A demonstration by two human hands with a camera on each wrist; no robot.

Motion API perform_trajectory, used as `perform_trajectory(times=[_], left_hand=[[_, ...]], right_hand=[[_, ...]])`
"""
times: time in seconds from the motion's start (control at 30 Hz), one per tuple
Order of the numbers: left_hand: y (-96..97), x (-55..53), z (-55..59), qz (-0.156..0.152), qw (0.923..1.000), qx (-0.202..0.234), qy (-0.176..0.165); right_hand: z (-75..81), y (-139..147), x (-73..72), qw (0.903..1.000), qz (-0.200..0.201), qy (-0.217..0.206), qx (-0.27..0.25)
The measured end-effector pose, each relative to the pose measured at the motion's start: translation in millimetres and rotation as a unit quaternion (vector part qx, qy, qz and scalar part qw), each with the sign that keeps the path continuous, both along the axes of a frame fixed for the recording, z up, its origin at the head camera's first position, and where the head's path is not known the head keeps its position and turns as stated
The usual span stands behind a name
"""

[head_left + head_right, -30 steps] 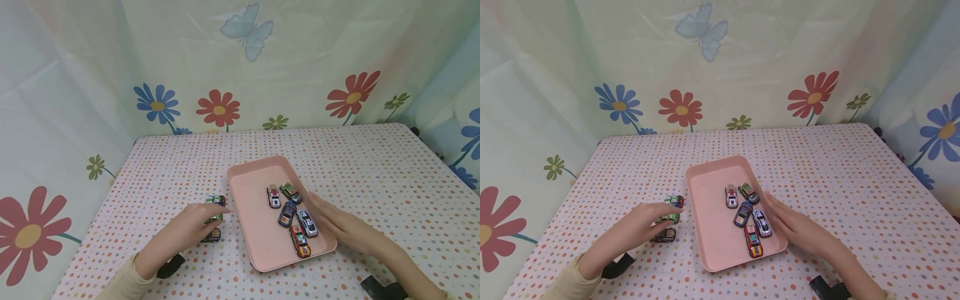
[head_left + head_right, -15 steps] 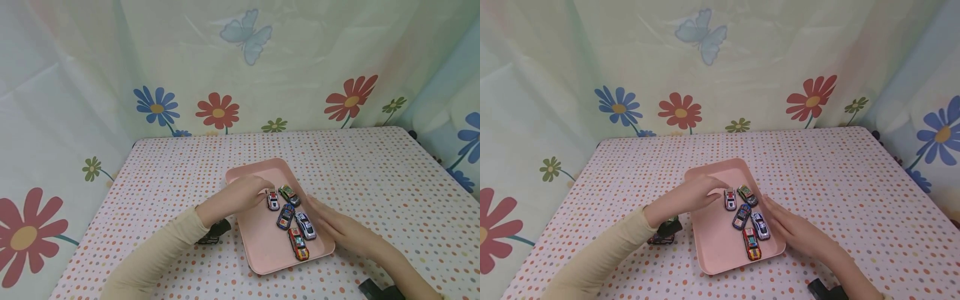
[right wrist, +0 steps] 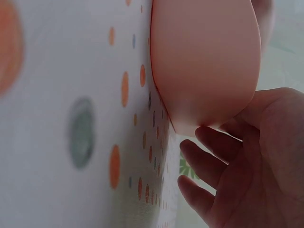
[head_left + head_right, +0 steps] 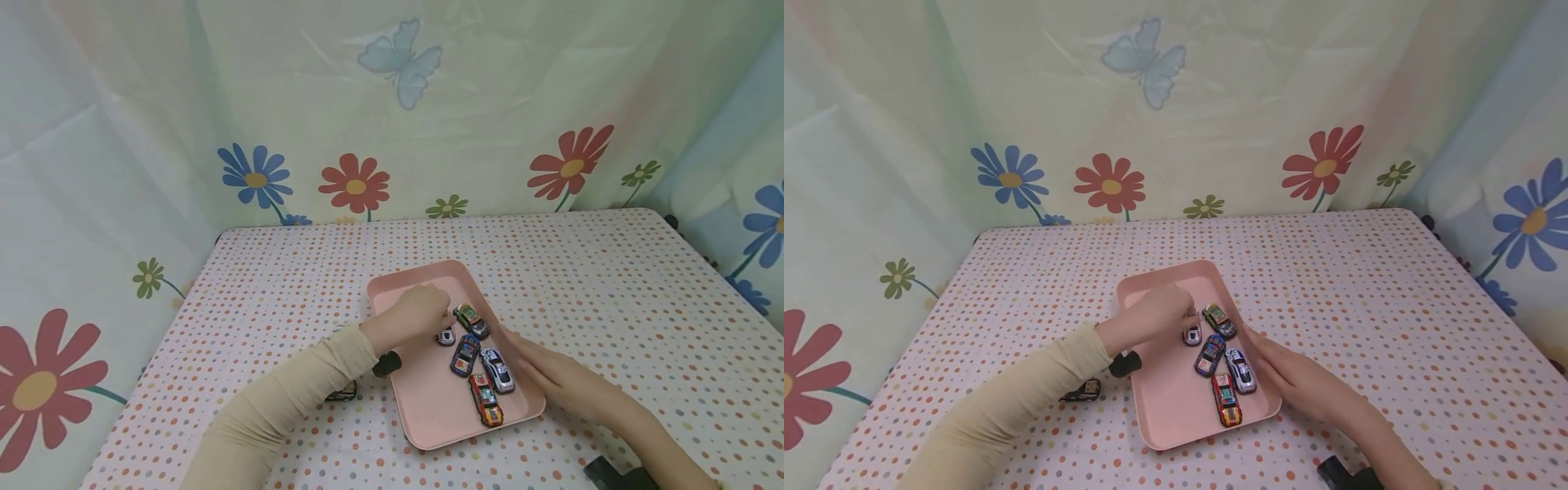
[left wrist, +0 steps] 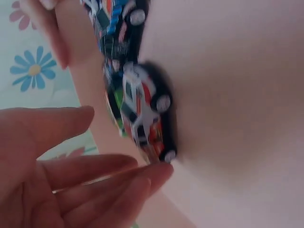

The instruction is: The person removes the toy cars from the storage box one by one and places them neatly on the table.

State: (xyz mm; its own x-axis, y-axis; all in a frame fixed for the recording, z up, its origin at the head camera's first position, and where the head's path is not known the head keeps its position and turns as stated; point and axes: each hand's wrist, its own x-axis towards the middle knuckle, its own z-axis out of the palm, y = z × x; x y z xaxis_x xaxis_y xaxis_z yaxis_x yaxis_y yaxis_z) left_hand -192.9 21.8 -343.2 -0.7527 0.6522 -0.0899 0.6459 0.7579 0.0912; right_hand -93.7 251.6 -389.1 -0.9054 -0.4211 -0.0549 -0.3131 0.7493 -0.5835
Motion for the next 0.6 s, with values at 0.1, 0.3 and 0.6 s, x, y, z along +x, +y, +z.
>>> perform_trajectory(times=[0.1,0.3,0.6], left_hand=[[5.8,4.5,-3.7,0.007,0.9998,-0.019,-0.002],[12.9,7.2,-7.7,0.030,0.9983,-0.049,-0.002],[6.8,1.2,-6.2,0.023,0.9985,-0.037,-0.033]], right_hand=[[-0.1,0,-0.1,1.0000,0.000,-0.001,0.000],[0.5,1,0.1,1.0000,0.005,0.000,0.002],[0.3,1,0.1,1.0000,0.004,0.000,0.003]])
